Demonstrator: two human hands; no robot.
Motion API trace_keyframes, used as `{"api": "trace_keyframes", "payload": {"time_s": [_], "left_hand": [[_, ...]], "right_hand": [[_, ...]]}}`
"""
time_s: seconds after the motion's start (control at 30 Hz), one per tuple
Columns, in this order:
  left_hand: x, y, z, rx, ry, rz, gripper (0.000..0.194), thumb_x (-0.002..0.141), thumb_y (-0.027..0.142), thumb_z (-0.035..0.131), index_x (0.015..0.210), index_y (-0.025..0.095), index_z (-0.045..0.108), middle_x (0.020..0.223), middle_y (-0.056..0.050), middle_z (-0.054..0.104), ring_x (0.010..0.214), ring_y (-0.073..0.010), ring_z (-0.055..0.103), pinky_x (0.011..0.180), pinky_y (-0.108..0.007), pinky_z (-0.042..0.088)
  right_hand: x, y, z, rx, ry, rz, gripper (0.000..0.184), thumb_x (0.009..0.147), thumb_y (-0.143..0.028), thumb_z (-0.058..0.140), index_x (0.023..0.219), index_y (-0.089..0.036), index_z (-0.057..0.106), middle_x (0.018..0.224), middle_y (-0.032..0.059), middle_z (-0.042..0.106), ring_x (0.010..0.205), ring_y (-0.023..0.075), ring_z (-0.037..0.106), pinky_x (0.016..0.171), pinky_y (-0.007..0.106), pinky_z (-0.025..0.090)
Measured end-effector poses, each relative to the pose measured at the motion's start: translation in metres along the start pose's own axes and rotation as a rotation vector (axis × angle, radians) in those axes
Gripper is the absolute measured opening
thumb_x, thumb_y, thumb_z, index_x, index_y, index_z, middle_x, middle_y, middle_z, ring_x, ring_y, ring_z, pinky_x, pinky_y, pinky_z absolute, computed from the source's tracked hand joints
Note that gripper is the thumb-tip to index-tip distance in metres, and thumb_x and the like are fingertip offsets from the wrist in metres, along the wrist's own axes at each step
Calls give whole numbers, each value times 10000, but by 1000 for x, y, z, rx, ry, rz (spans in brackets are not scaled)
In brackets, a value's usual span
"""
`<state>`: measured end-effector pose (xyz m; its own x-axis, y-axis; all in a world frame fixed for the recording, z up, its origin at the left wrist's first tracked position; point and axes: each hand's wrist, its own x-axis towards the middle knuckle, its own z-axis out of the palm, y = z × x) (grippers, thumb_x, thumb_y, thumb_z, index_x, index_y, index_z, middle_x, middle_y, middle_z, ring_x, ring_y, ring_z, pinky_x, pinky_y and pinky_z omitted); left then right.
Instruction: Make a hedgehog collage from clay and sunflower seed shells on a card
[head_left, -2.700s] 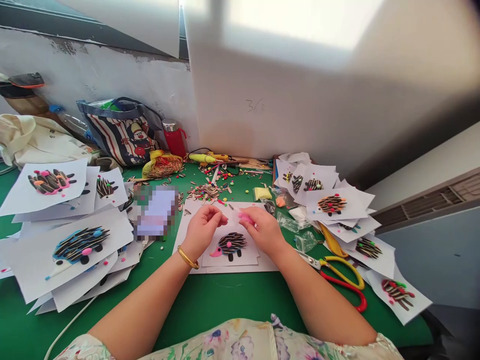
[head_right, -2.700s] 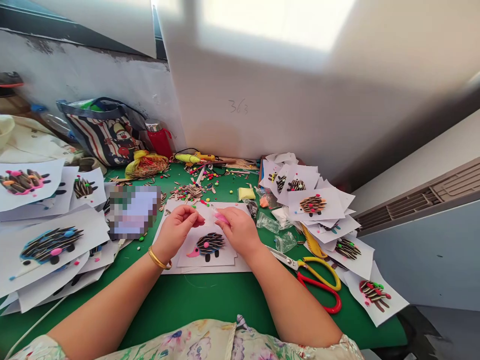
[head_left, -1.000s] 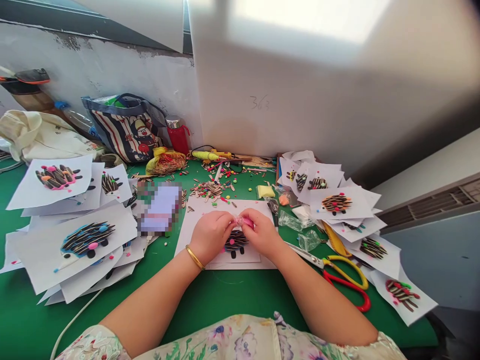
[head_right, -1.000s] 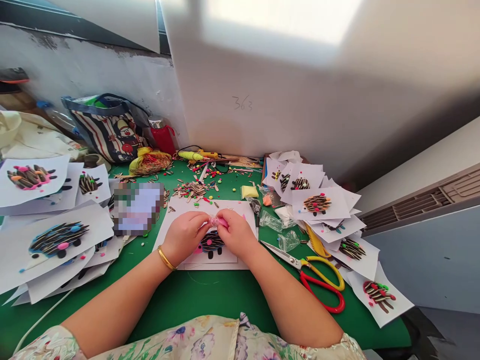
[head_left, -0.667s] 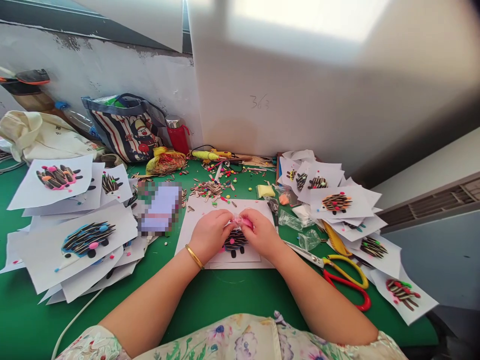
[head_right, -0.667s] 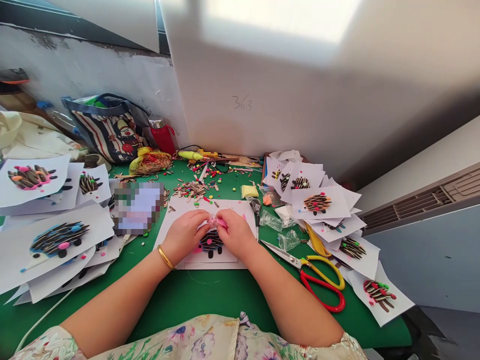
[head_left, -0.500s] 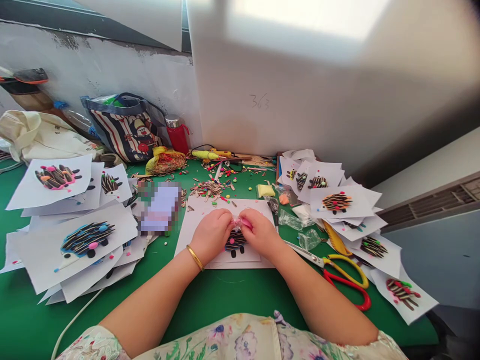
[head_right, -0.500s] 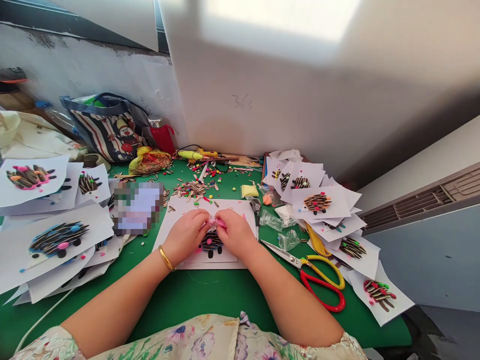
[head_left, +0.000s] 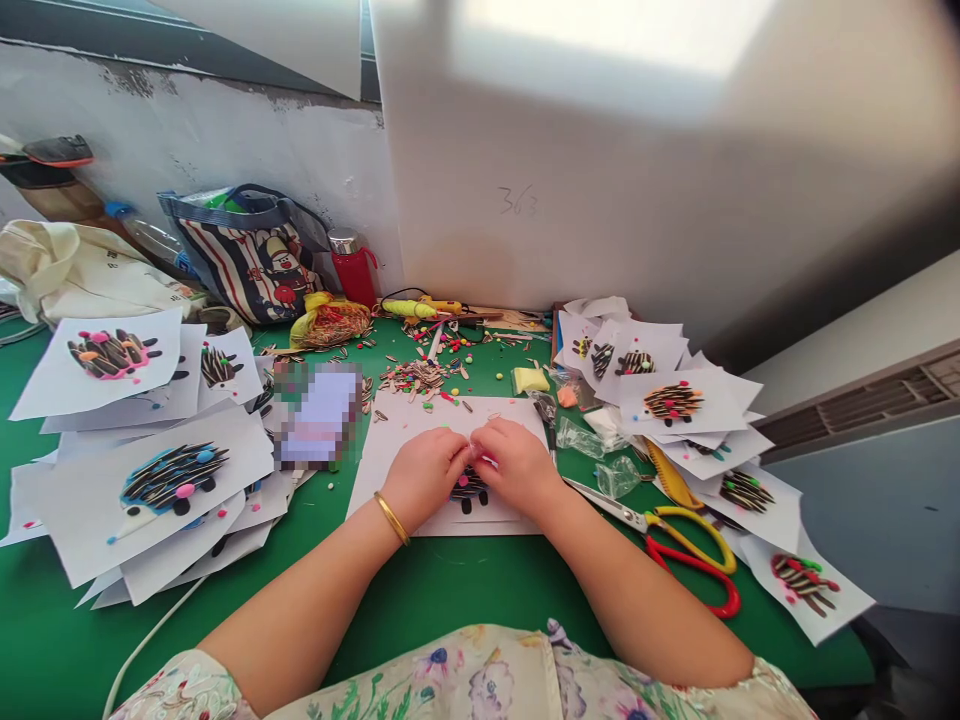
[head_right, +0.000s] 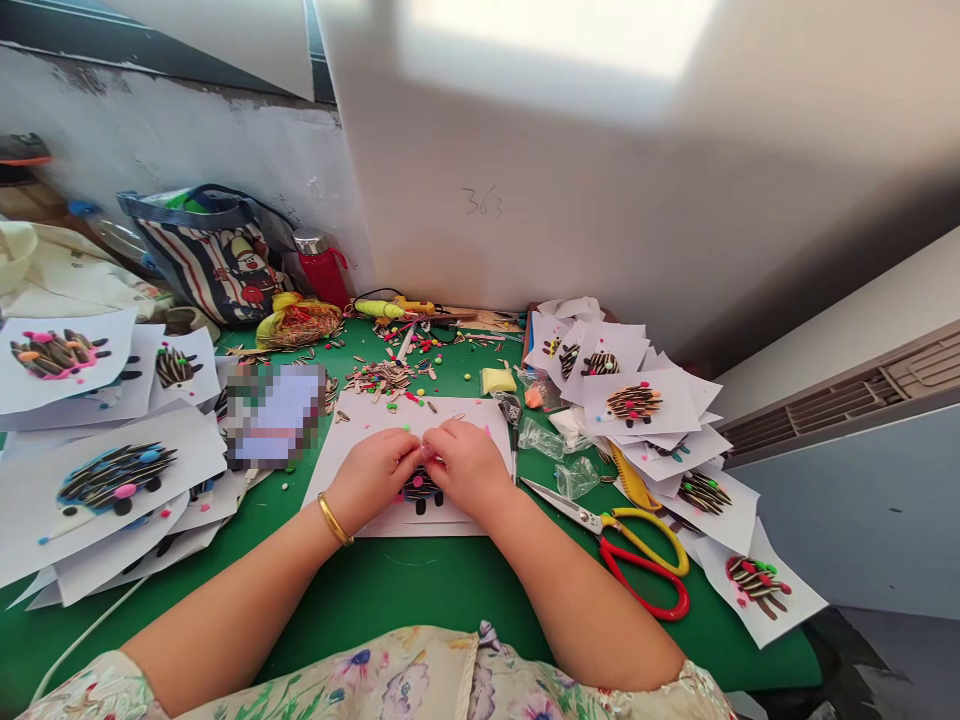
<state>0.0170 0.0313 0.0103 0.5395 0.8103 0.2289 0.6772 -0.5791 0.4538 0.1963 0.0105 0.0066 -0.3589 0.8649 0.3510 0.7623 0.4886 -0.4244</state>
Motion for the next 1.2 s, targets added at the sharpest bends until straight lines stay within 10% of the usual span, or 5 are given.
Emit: {"api": "trace_keyframes", "payload": {"time_s": [0.27, 0.43, 0.7, 0.93, 1.2], "left_hand": [[1, 2, -5, -169, 138, -29, 271, 925, 266, 502, 676, 205, 591, 678, -11, 589, 671, -169, 537, 632, -297, 402], [5, -7, -12, -554, 334, -216, 225, 886, 388, 588, 832, 196, 692, 794, -28, 681, 752, -177, 613, 705, -305, 483], [9, -9, -9, -1097, 169, -451, 425, 740, 533, 756, 968, 175, 740, 894, -78, 737, 851, -208, 674, 806, -355, 548], [9, -7, -10, -1065, 108, -425, 368, 758, 520, 728, 831, 163, 679, 713, -29, 659, 681, -156, 612, 665, -296, 514], [5, -5, -9, -759, 96, -240, 426, 866, 517, 551, 598, 186, 564, 573, 15, 536, 587, -132, 507, 593, -265, 444]], "right_hand": [[2, -2, -14, -24, 36, -31, 157, 904, -216, 531, 772, -219, 617, 782, 43, 604, 759, 193, 545, 707, 313, 412], [-2, 28, -26, 79, 234, 204, 150, 932, -292, 512, 949, -209, 635, 913, 72, 644, 882, 225, 586, 806, 357, 467], [-6, 54, -23, -124, 193, 294, 244, 889, -257, 546, 1110, -185, 622, 960, 94, 691, 895, 265, 607, 814, 400, 462], [-7, 52, -16, -281, 253, 212, 217, 863, -269, 643, 1070, -211, 674, 1163, 116, 677, 1096, 329, 532, 906, 494, 408], [-3, -4, -20, 63, 177, -12, 260, 941, -262, 534, 1170, -229, 652, 1082, 72, 685, 1032, 247, 560, 958, 436, 435]]}}
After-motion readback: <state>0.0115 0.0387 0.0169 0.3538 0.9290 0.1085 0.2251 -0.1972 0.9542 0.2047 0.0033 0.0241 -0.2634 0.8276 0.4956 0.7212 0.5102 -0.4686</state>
